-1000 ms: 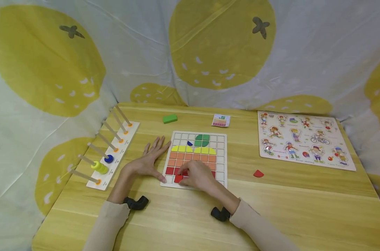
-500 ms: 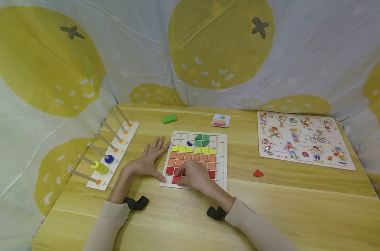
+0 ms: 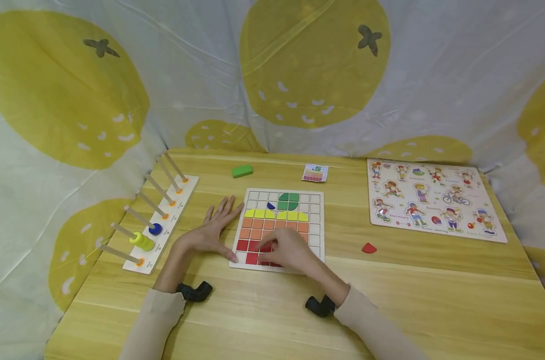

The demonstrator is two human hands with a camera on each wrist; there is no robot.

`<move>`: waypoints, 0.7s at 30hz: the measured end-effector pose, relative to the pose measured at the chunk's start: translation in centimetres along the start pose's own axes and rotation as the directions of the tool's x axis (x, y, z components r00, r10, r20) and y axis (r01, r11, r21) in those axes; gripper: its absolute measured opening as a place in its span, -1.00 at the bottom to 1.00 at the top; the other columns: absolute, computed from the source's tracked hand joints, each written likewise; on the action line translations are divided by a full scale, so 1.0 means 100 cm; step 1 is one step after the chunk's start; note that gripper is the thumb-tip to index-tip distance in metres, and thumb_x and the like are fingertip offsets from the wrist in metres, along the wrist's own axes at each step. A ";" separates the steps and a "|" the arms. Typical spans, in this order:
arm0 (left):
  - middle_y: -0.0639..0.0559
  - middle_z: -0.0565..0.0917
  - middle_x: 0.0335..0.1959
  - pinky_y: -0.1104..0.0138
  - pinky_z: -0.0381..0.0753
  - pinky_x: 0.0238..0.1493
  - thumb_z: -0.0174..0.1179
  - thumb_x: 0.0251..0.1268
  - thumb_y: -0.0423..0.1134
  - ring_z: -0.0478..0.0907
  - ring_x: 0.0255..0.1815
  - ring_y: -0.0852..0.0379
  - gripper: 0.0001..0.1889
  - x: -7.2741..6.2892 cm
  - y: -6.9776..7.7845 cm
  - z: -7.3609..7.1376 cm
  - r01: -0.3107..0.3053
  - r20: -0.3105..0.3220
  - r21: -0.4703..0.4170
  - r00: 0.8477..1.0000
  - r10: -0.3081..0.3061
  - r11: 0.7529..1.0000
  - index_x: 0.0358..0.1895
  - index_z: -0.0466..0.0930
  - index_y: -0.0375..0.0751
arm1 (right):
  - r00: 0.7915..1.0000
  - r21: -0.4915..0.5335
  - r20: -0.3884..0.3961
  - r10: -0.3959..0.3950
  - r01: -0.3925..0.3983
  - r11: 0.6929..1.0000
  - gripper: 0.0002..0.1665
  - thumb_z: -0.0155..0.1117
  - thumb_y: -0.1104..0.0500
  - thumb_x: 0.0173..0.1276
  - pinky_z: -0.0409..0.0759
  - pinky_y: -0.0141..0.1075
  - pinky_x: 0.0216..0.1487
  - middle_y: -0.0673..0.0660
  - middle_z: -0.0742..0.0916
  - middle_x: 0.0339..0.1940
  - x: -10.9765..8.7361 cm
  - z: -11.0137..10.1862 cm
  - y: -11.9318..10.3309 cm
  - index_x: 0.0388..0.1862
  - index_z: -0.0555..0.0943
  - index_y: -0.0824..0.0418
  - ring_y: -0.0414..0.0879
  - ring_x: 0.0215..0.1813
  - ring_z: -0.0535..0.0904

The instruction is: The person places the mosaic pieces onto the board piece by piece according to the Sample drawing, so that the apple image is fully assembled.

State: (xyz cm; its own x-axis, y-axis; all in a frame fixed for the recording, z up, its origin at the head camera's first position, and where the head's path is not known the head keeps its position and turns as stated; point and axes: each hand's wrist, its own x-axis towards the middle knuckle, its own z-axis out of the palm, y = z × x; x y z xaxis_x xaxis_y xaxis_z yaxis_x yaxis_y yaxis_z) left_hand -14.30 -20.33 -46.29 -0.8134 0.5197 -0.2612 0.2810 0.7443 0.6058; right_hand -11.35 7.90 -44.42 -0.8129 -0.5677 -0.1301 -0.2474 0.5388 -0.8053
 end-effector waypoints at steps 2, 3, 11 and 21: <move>-0.29 -0.49 0.70 -0.32 -0.60 0.60 0.71 -0.23 0.11 -0.64 0.71 -0.28 0.52 0.000 -0.001 0.000 -0.005 0.000 -0.001 1.000 0.005 1.000 0.72 -0.27 -0.11 | 0.999 0.026 -0.037 0.032 -0.031 0.999 -0.80 0.56 0.15 0.27 0.14 -0.46 -0.58 -0.12 0.46 -0.72 -0.013 -0.019 0.012 -0.13 0.86 0.14 -0.27 -0.62 0.24; -0.29 -0.49 0.70 -0.32 -0.60 0.60 0.71 -0.22 0.11 -0.64 0.71 -0.29 0.51 0.000 0.000 0.000 -0.007 0.000 -0.001 1.000 0.007 1.000 0.72 -0.27 -0.11 | 0.997 0.021 -0.065 0.045 -0.044 0.999 -0.80 0.55 0.16 0.28 0.13 -0.46 -0.57 -0.11 0.40 -0.73 -0.021 -0.030 0.020 -0.12 0.85 0.15 -0.28 -0.63 0.21; -0.30 -0.50 0.70 -0.32 -0.62 0.59 0.70 -0.21 0.10 -0.65 0.70 -0.30 0.51 -0.001 -0.001 0.000 -0.006 0.006 -0.009 1.000 0.006 1.000 0.72 -0.28 -0.12 | 0.955 -0.108 -0.252 0.156 -0.188 0.976 -0.68 0.50 0.21 0.32 0.21 -0.41 -0.57 -0.09 0.33 -0.66 -0.100 -0.112 0.093 0.04 0.79 0.22 -0.32 -0.62 0.16; -0.30 -0.51 0.70 -0.33 -0.63 0.58 0.70 -0.20 0.10 -0.66 0.70 -0.31 0.51 0.000 0.001 0.000 -0.014 0.005 -0.023 1.000 0.014 1.000 0.72 -0.28 -0.12 | 0.971 -0.044 -0.166 0.174 -0.183 0.982 -0.67 0.50 0.26 0.29 0.16 -0.41 -0.58 -0.09 0.33 -0.63 -0.126 -0.136 0.129 0.03 0.78 0.31 -0.35 -0.60 0.14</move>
State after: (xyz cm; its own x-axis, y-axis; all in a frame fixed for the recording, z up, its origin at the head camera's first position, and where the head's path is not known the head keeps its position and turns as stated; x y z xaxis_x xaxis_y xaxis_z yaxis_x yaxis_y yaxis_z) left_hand -14.27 -20.30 -46.20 -0.8066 0.5326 -0.2564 0.2810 0.7271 0.6264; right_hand -11.46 30.48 -45.29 -0.9194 -0.3544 -0.1703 -0.1172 0.6605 -0.7416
